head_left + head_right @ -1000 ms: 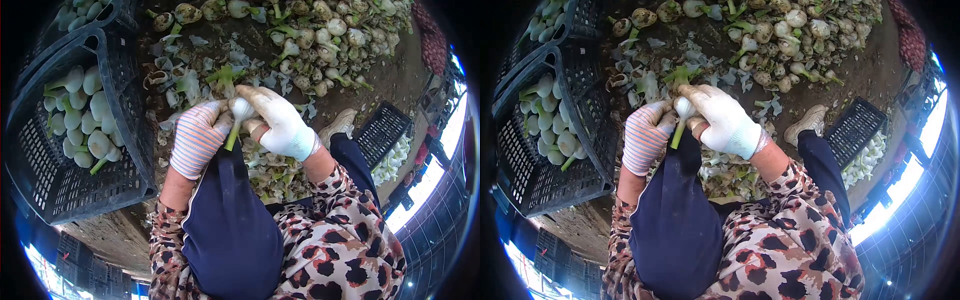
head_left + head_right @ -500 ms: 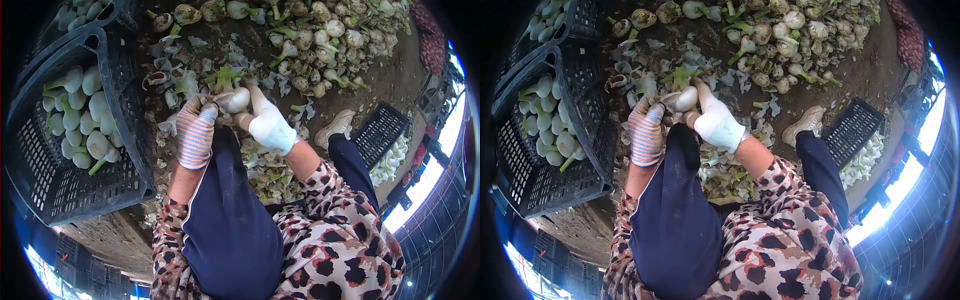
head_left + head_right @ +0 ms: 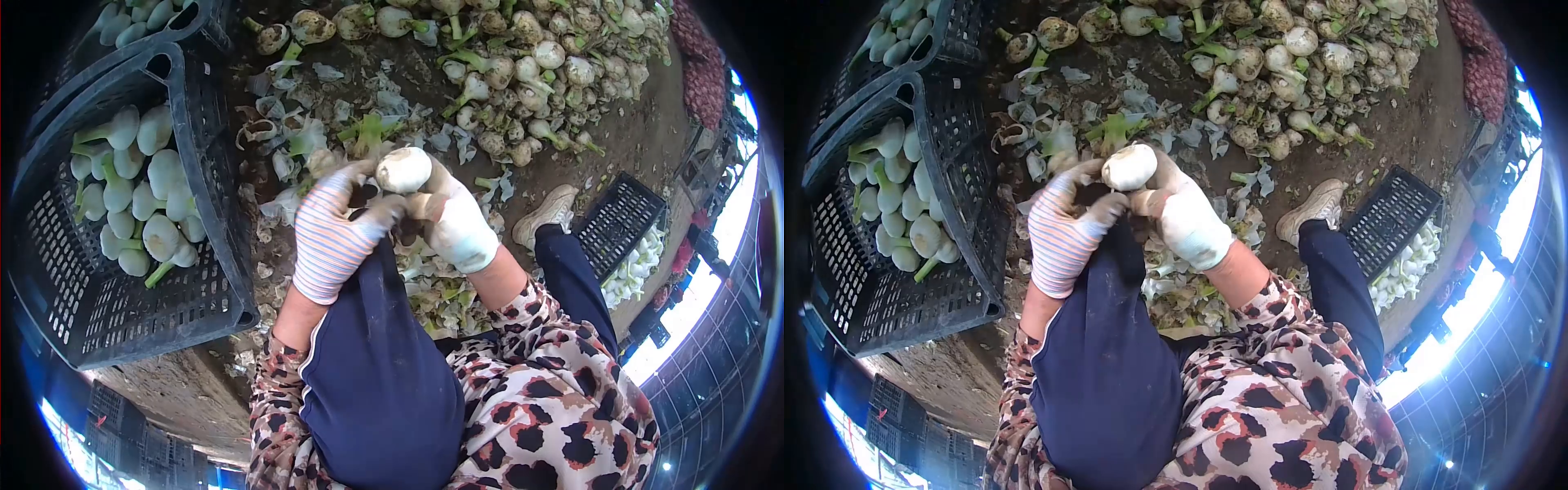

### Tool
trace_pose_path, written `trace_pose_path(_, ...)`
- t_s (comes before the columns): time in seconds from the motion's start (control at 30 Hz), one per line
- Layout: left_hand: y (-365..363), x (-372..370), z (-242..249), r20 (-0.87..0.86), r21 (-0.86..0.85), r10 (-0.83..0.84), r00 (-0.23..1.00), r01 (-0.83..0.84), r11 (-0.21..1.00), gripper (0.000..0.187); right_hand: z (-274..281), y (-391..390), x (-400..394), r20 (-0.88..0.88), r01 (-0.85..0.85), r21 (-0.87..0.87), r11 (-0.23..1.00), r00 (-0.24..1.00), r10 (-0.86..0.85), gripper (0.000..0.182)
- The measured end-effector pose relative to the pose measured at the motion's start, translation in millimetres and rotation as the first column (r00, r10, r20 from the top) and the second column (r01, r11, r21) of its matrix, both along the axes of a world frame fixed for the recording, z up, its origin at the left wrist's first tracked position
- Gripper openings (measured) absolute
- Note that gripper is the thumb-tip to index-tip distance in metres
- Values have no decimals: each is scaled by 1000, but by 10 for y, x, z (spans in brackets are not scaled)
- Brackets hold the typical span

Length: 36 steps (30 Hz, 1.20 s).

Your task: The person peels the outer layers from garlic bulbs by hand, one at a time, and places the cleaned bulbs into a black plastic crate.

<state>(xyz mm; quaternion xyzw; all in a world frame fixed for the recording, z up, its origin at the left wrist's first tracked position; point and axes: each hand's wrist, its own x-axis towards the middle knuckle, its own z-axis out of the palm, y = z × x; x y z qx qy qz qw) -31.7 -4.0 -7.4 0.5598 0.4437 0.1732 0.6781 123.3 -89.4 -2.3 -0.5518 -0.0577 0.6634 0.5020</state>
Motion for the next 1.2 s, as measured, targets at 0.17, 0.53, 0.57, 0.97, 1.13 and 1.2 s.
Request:
trace_pose_path(0.17, 97, 17, 20, -216, 414, -154, 964, 233, 880, 32, -34, -32, -138, 221, -25, 5, 1000, 975, 23, 74)
trace_pose_path(0.53, 220, -75, -116, -85, -182, 264, 961, -276, 944, 14, 165, -62, -74, -560, 123, -96, 988, 814, -155, 43)
trace_pose_path(0.57, 199, -127, -175, -42, -259, 324, 945, -323, 910, 19, 200, -48, -70, -569, 152, -82, 985, 804, -172, 42)
trace_pose_path(0.97, 65, -119, -253, 375, -579, 222, 900, 41, 814, 55, 351, -28, 230, 436, -327, -83, 941, 838, 329, 35)
trace_pose_path(1.13, 25, -9, -100, 354, -711, 330, 875, 23, 702, 64, 195, 17, 130, 751, -336, 125, 933, 647, 133, 28)
trace_pose_path(1.2, 59, -23, -85, 356, -675, 278, 892, 40, 737, 61, 250, 68, 141, 783, -363, 132, 922, 609, 127, 21)
